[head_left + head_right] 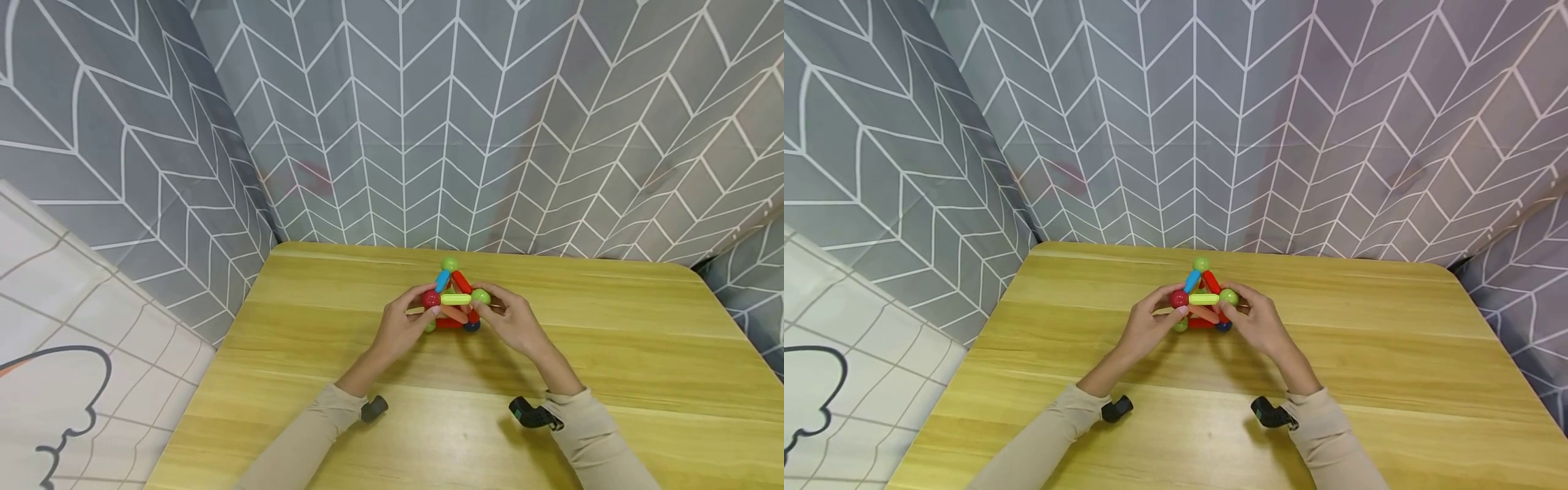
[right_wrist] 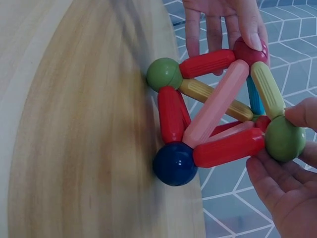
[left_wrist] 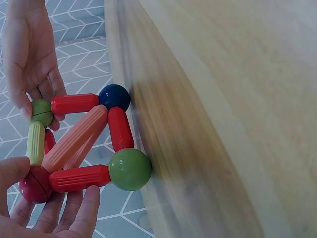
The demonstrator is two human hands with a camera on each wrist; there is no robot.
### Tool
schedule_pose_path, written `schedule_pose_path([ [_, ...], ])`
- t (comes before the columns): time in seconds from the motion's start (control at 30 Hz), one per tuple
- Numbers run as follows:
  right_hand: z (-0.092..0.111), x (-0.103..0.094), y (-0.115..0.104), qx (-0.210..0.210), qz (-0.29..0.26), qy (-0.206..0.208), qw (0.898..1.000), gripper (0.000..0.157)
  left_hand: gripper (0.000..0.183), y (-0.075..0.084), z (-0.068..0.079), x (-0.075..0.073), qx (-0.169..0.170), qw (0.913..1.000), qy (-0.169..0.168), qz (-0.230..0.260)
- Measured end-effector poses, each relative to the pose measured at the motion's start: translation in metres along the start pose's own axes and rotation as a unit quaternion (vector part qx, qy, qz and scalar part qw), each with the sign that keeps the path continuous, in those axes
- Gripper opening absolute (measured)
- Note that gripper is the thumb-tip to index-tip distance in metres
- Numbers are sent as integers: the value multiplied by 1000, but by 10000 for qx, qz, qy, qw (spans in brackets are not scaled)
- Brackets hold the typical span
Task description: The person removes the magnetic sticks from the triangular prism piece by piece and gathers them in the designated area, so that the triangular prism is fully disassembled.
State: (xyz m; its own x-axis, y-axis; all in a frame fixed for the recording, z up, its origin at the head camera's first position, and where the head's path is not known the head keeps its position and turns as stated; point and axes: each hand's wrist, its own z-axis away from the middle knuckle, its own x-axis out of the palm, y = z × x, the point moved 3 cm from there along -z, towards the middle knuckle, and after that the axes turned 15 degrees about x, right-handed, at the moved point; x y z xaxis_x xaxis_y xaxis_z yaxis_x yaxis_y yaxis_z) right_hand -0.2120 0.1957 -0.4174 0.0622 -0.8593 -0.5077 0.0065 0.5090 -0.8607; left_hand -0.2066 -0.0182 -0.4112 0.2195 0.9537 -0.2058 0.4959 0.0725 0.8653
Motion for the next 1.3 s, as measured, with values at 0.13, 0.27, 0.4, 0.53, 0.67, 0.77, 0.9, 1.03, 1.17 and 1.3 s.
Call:
schedule_pose_path([
  [0.13, -1, -1, 0, -25, 40, -70, 10000, 35, 42, 1, 1, 0, 17, 10000, -1, 6],
  [0.27, -1, -1, 0, -33, 76, -73, 9999, 35, 41, 2, 0, 0, 53, 10000, 13, -8],
  [0.4, -1, -2, 1, -53, 52, -56, 10000, 34, 41, 2, 0, 0, 37, 10000, -5, -20],
  [0.53, -1, -2, 1, -93, -8, -58, 9999, 34, 41, 2, 0, 1, 29, 10000, -6, -31],
  [0.67, -2, -3, 1, -125, -30, -37, 9999, 33, 41, 2, 0, 1, 26, 10000, -18, -38],
  [0.77, -2, -3, 0, -117, 18, 0, 9999, 32, 42, 3, 0, 1, -6, 10000, -48, -39],
  [0.9, -2, -3, -2, -80, 118, 80, 9999, 32, 43, -3, -1, 3, -71, 9998, -132, -114],
  [1.03, -1, -3, -2, -164, 195, 225, 9994, 32, 45, -25, -1, 7, 8, 9999, -140, -99],
  [1.17, 0, -3, -5, -262, 314, 409, 9983, 32, 46, -33, 0, 8, 137, 9999, -75, -6],
  [1.3, 1, -2, -8, -317, 454, 518, 9971, 31, 44, -33, 0, 7, 181, 9998, -67, 21],
])
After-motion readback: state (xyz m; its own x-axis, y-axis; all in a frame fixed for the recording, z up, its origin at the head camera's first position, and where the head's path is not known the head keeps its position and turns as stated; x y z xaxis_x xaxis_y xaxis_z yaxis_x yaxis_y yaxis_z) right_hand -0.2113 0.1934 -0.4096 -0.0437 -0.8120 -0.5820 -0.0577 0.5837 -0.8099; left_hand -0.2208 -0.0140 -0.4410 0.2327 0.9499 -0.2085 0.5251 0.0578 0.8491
